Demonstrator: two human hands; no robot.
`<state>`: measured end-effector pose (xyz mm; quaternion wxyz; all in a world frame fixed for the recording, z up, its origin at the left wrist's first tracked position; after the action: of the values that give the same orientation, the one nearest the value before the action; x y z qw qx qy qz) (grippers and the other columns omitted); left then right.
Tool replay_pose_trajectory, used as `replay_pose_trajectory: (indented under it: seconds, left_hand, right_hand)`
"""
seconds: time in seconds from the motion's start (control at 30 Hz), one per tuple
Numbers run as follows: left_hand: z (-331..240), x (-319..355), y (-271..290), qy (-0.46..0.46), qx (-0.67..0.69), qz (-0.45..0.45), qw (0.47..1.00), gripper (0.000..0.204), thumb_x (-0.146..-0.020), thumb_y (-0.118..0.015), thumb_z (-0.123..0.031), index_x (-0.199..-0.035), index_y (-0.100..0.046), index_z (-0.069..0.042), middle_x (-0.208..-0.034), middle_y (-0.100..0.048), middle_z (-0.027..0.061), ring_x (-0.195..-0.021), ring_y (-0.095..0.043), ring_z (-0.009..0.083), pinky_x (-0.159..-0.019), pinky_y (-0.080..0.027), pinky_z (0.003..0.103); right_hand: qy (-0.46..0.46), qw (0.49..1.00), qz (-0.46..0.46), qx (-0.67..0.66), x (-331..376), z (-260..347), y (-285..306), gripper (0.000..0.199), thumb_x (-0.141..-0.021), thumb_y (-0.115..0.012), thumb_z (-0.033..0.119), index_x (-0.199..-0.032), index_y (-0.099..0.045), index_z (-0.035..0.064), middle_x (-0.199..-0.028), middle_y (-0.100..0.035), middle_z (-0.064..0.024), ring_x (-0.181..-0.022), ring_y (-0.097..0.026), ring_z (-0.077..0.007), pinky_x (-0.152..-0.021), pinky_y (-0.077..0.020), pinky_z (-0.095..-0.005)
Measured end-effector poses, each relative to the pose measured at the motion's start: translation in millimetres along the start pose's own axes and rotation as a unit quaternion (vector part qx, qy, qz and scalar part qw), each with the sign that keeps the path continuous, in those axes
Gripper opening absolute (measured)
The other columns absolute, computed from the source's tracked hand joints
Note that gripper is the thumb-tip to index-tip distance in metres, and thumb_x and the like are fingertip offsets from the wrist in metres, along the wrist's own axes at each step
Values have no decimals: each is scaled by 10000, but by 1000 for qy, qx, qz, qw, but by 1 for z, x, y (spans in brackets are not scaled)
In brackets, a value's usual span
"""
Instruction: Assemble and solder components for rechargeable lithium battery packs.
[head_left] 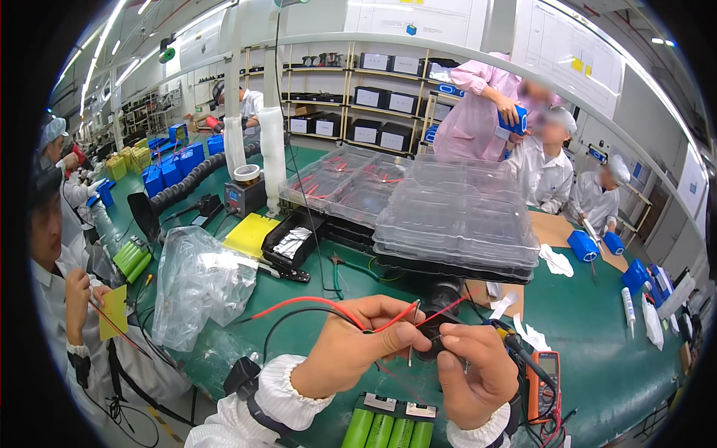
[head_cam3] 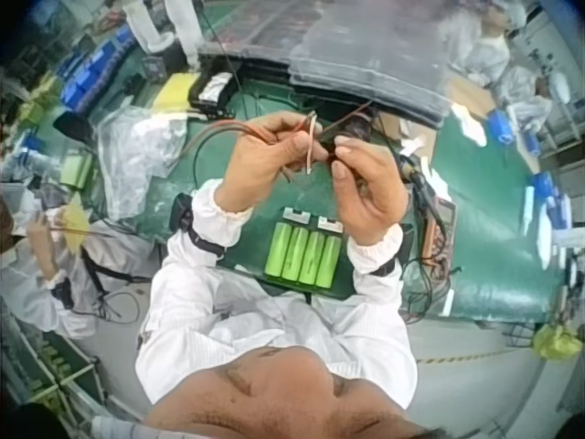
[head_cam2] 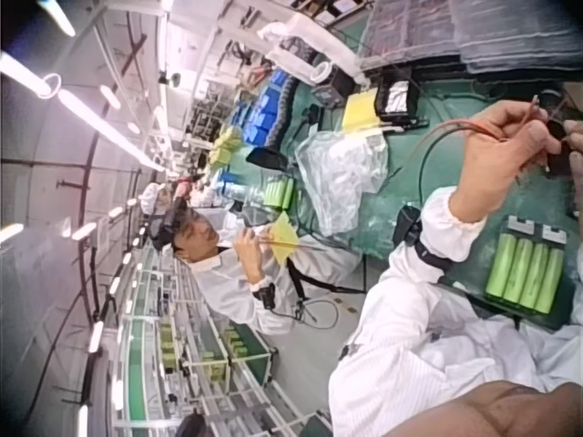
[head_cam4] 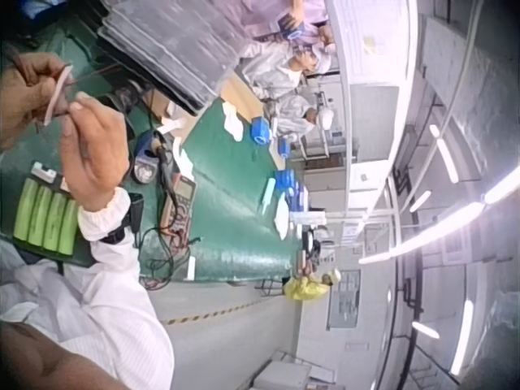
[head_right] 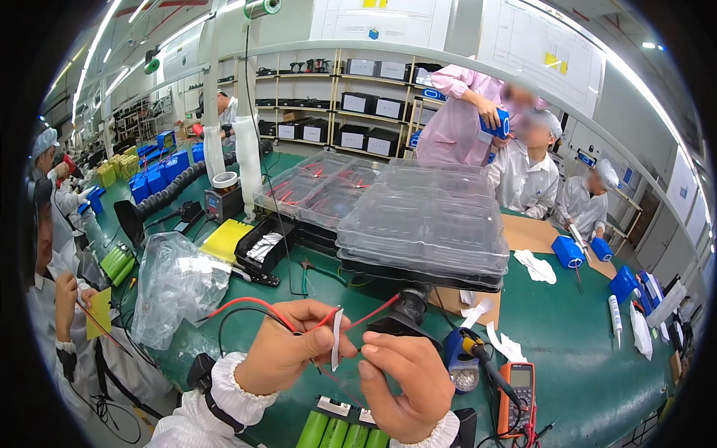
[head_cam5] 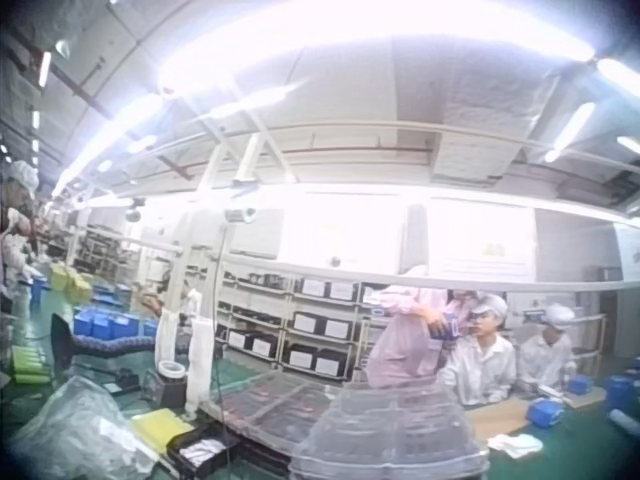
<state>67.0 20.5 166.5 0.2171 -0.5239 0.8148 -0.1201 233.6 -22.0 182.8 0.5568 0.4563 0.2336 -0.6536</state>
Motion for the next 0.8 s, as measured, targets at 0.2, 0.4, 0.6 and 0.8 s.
replay_pose_trajectory:
  seconds: [0.2,0.4,0.6,0.8]
  left_hand:
    - [-1,1,1,10,0,-23,1000,281,-901,-725,-142,-1114,-640,21,-888,-740,89,-729,-654,90,-563,-463,209]
    - [-3,1,2,15,-2,-51,999,270,-882,-742,-131,-1081,-652,28,-837,-733,75,-675,-642,81,-521,-443,204]
    - [-3,0,-1,21,-10,-58,998,282,-874,-748,-129,-1069,-648,49,-795,-714,63,-655,-636,78,-503,-424,200]
    - [-5,-1,-1,32,-19,-59,998,290,-866,-758,-127,-1059,-646,58,-804,-718,64,-651,-633,75,-503,-422,196]
  right_hand:
    - [7,999,51,-1,-2,6,-4,182,-787,-710,-39,-966,-680,-27,-943,-686,-185,-837,-669,-248,-731,-539,-321]
    - [17,996,85,31,-5,9,-7,206,-750,-726,-57,-944,-695,6,-952,-665,-147,-815,-673,-231,-707,-551,-311]
    - [36,991,95,89,-3,11,-9,243,-695,-736,-63,-919,-696,21,-972,-649,-127,-801,-679,-222,-701,-562,-300]
    - [44,991,100,78,-3,5,-9,230,-680,-739,-63,-890,-697,19,-965,-648,-126,-799,-680,-215,-689,-562,-293]
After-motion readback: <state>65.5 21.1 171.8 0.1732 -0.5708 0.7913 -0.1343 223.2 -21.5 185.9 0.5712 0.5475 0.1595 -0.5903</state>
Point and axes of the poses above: each hand's wrist, its own x-axis away from the middle knuckle, its own y-axis out of the back of the hand, z = x × y, the point moved 3 cm from there along -x, towards the middle knuckle
